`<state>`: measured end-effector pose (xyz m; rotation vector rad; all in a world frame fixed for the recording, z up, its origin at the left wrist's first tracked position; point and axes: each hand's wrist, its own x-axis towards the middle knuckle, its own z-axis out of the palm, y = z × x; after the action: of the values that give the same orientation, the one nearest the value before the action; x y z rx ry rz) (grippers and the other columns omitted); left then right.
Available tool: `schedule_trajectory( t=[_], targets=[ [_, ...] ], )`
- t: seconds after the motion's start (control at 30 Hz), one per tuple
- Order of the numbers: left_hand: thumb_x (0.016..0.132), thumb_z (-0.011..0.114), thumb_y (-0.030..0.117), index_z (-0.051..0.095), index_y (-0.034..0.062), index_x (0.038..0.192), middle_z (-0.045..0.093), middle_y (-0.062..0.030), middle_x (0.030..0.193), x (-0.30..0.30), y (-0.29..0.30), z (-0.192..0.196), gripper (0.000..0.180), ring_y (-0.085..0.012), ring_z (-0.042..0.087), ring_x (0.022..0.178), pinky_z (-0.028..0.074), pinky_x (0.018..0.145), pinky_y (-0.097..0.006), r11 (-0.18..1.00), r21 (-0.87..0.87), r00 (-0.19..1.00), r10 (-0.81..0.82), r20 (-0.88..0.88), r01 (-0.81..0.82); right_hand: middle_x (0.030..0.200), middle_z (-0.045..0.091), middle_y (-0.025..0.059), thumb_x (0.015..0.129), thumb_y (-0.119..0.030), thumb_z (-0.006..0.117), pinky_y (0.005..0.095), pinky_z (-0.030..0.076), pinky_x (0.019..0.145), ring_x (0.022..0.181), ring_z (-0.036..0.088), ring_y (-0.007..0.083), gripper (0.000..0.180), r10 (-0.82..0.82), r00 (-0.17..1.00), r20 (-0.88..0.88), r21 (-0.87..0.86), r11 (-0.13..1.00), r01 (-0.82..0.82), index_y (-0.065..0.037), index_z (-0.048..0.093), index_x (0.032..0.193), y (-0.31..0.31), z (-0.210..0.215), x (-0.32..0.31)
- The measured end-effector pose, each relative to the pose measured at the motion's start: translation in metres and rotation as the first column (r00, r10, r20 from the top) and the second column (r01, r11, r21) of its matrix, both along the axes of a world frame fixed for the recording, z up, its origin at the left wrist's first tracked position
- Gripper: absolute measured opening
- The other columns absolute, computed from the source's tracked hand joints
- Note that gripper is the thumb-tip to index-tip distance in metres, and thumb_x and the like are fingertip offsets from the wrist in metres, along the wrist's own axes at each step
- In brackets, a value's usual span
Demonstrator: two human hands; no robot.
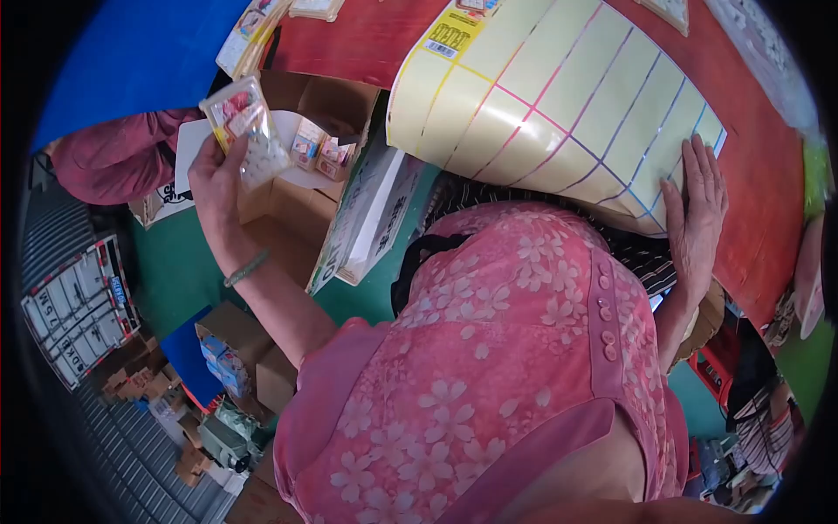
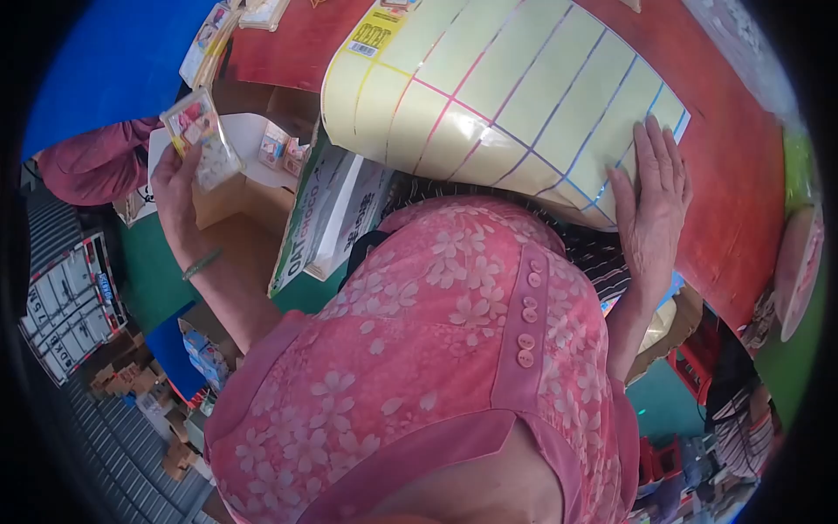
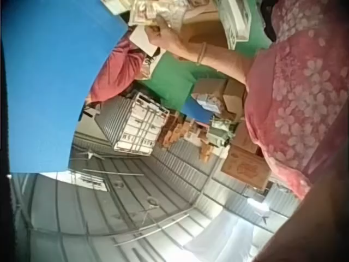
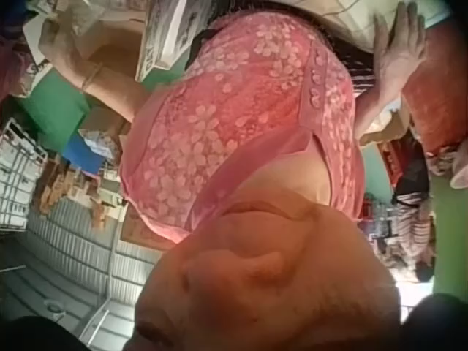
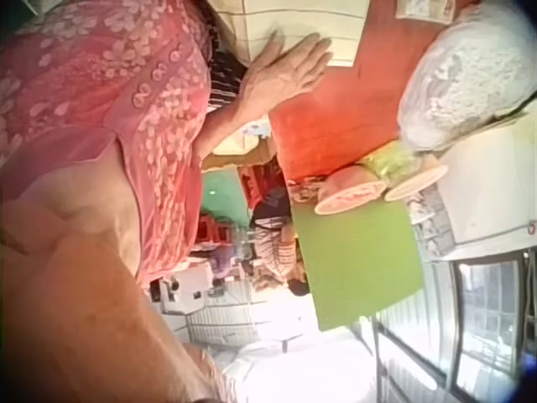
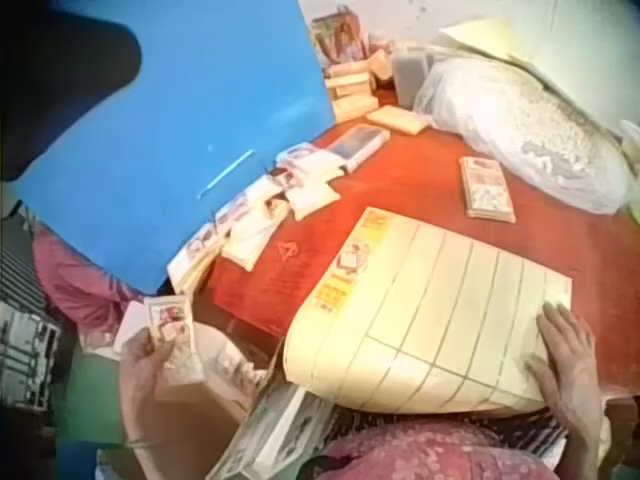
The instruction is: Apply adhesive labels to small plastic trays filled with marshmallows.
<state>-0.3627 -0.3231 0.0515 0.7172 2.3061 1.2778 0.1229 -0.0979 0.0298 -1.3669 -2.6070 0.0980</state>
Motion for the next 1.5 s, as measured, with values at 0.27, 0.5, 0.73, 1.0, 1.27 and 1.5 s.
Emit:
schedule_trajectory(
  t=[0.27,0.5,0.73,1.0,1.27,1.5],
  targets=[
    [0.086,0.063,0.014,0.059,-0.0060,0.112,0.063,-0.0077,0.102,-0.005,-0.043,-0.016,0.033,-0.0130,0.056,0.088,0.046,0.078,-0.028,0.956,-0.293,0.990,-0.045,-0.131,0.005,0.137,0.045,0.0110,0.089,-0.024,0.055,0.0424,0.024,0.108,0.130,0.037,0.0286,0.044,-0.029,0.999,-0.046,0.008,1.000,0.029,-0.006,0.049,0.129,-0.007,0.006,0.000],
    [0.086,0.059,0.000,0.058,-0.0048,0.112,0.065,-0.0095,0.102,0.023,0.044,0.031,0.026,-0.0114,0.061,0.086,0.048,0.077,-0.025,0.931,0.316,0.969,-0.225,0.104,0.182,0.136,0.045,0.0116,0.087,-0.021,0.056,0.0435,0.024,0.109,0.130,0.037,0.0293,0.044,-0.047,0.996,-0.074,-0.010,0.999,0.046,-0.004,0.049,0.128,-0.014,0.008,0.006],
    [0.088,0.060,0.008,0.060,-0.0022,0.110,0.065,-0.0078,0.099,-0.045,0.176,0.045,0.024,-0.0079,0.060,0.082,0.048,0.072,-0.023,0.912,0.104,0.918,-0.395,-0.034,0.397,0.135,0.046,0.0116,0.085,-0.018,0.058,0.0439,0.024,0.109,0.130,0.037,0.0302,0.045,-0.083,0.992,-0.098,-0.066,0.995,0.077,-0.004,0.050,0.127,-0.009,0.009,0.005],
    [0.086,0.062,0.019,0.054,-0.0019,0.122,0.061,-0.0161,0.111,-0.097,0.273,0.037,0.043,-0.0233,0.062,0.089,0.049,0.076,-0.028,0.890,-0.439,0.050,-0.448,-0.893,0.125,0.136,0.046,0.0096,0.085,-0.024,0.059,0.0449,0.024,0.109,0.130,0.037,0.0283,0.047,-0.092,0.988,-0.128,-0.084,0.993,0.082,-0.007,0.050,0.128,-0.003,0.007,0.006],
    [0.093,0.053,0.026,0.064,0.0007,0.104,0.066,-0.0179,0.089,0.081,0.244,0.033,0.030,-0.0327,0.063,0.083,0.048,0.073,-0.040,0.871,-0.247,0.574,-0.470,-0.671,0.425,0.136,0.046,0.0084,0.084,-0.025,0.059,0.0458,0.024,0.110,0.131,0.036,0.0273,0.049,-0.130,0.988,-0.085,-0.091,0.988,0.123,-0.007,0.050,0.128,-0.015,0.018,0.015],
    [0.098,0.041,0.037,0.059,-0.0016,0.088,0.058,-0.0172,0.069,0.123,0.200,0.008,0.044,-0.0297,0.057,0.065,0.044,0.061,-0.039,0.750,-0.448,0.649,-0.654,-0.389,0.487,0.137,0.045,0.0089,0.085,-0.025,0.058,0.0447,0.024,0.110,0.132,0.036,0.0274,0.049,-0.173,0.985,-0.027,-0.085,0.982,0.170,-0.006,0.050,0.129,-0.021,0.019,0.041]
  ],
)
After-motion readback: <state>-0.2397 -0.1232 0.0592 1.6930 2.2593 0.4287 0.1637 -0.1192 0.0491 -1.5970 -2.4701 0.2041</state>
